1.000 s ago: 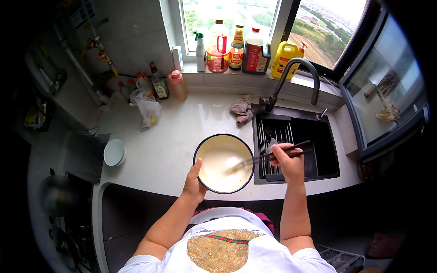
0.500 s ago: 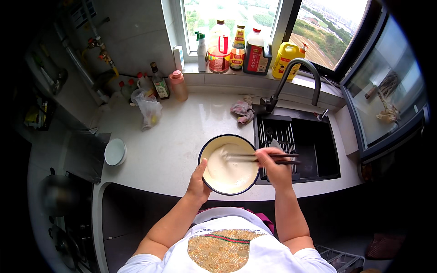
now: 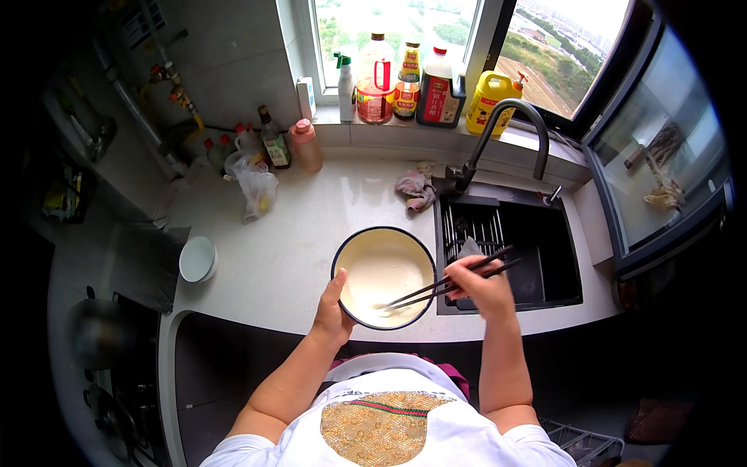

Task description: The person stirs a white batter in a bowl using chopsticks, walks to a stove, and removes a metal lid from a pot of boiling water.

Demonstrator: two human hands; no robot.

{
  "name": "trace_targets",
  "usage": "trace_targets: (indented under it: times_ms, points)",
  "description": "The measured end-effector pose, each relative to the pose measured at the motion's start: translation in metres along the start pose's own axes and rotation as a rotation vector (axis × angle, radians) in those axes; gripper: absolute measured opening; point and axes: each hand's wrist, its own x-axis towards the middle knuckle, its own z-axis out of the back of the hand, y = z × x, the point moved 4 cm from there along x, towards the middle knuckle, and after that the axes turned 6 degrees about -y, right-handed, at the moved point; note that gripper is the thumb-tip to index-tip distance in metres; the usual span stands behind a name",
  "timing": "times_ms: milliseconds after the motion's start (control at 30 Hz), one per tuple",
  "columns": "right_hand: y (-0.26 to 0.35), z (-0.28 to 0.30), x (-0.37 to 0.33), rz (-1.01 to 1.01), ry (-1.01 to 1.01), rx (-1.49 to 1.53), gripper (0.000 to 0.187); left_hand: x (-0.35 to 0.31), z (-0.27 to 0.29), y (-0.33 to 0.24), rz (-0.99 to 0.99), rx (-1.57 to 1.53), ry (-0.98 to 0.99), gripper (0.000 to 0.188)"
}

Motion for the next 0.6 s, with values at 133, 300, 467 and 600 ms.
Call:
trace_targets:
  times_ms: [133, 300, 467, 600]
  points:
    - [-0.001, 0.01, 0.006, 0.234, -0.211, 0.045, 0.011, 0.0, 0.0, 0.004, 0.012, 0.011, -0.009, 0.064]
    - [-0.01, -0.021, -0.01, 0.03, 0.024, 0.076, 0.01, -0.001, -0.002, 0.007, 0.004, 0.0, -0.033, 0.066]
    - [0.004, 0.011, 0.003, 0.203, -0.291, -0.025, 0.012, -0.004, 0.002, 0.002, 0.014, -0.012, -0.025, 0.065]
    - [-0.014, -0.024, -0.005, 0.253, -0.049, 0.066, 0.008, -0.004, -0.005, 0.008, 0.017, 0.0, -0.011, 0.066]
